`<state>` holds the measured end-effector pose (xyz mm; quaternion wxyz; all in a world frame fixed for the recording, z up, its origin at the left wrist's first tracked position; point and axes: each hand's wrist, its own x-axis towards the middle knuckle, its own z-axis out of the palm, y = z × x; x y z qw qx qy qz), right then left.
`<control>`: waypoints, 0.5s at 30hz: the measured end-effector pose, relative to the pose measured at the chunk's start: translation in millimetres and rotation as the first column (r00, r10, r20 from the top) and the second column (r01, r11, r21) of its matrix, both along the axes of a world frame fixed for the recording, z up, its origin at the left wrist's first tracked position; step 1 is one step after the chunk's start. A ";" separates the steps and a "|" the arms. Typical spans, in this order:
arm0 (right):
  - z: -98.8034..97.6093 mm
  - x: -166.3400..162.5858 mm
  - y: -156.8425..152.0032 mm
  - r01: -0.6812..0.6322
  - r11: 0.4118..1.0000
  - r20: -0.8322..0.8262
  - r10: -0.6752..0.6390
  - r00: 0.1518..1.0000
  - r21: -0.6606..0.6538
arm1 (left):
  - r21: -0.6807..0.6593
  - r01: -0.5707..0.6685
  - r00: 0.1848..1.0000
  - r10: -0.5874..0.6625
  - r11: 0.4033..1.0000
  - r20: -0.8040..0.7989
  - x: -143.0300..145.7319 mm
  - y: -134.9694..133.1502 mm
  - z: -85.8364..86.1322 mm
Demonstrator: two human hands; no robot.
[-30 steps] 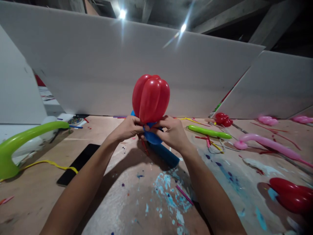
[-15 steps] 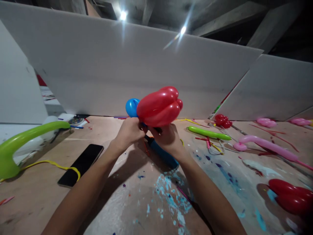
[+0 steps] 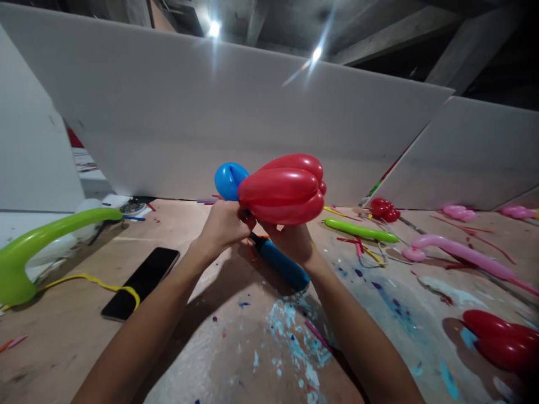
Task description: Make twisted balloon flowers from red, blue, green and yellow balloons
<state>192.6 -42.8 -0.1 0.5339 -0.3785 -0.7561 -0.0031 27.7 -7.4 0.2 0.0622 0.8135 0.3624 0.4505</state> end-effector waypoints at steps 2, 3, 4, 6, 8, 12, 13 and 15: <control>-1.3 0.6 0.5 -0.053 0.998 -0.024 0.053 0.998 -0.015 | 0.021 -0.018 1.000 0.018 1.000 0.005 -1.0 0.6 0.3; -2.0 0.9 0.9 -0.085 0.996 -0.044 0.084 0.995 -0.029 | 0.029 -0.028 1.000 0.028 0.999 0.010 -1.4 0.9 0.3; -2.5 1.2 1.5 -0.116 0.992 -0.072 0.113 0.991 -0.049 | 0.033 -0.035 0.999 0.034 0.999 0.017 -1.7 1.2 0.3; -3.7 1.6 3.1 -0.188 0.976 -0.153 0.170 0.973 -0.111 | 0.036 -0.033 0.999 0.032 0.999 0.034 -1.7 1.7 -0.2; -5.4 1.9 5.3 -0.269 0.945 -0.269 0.214 0.939 -0.187 | 0.035 -0.021 0.999 0.019 0.999 0.048 -1.1 2.0 -1.0; -11.4 4.7 10.1 -0.368 0.868 -0.481 0.179 0.858 -0.332 | 0.044 -0.006 0.998 0.002 0.999 0.070 1.2 0.9 -2.7; -13.1 6.2 11.3 -0.393 0.852 -0.526 0.171 0.833 -0.345 | 0.055 0.007 0.996 -0.012 0.998 0.088 1.9 0.2 -3.0; -16.1 10.1 13.4 -0.454 0.824 -0.603 0.181 0.777 -0.338 | 0.087 0.041 0.988 -0.053 0.995 0.143 3.5 -1.3 -3.8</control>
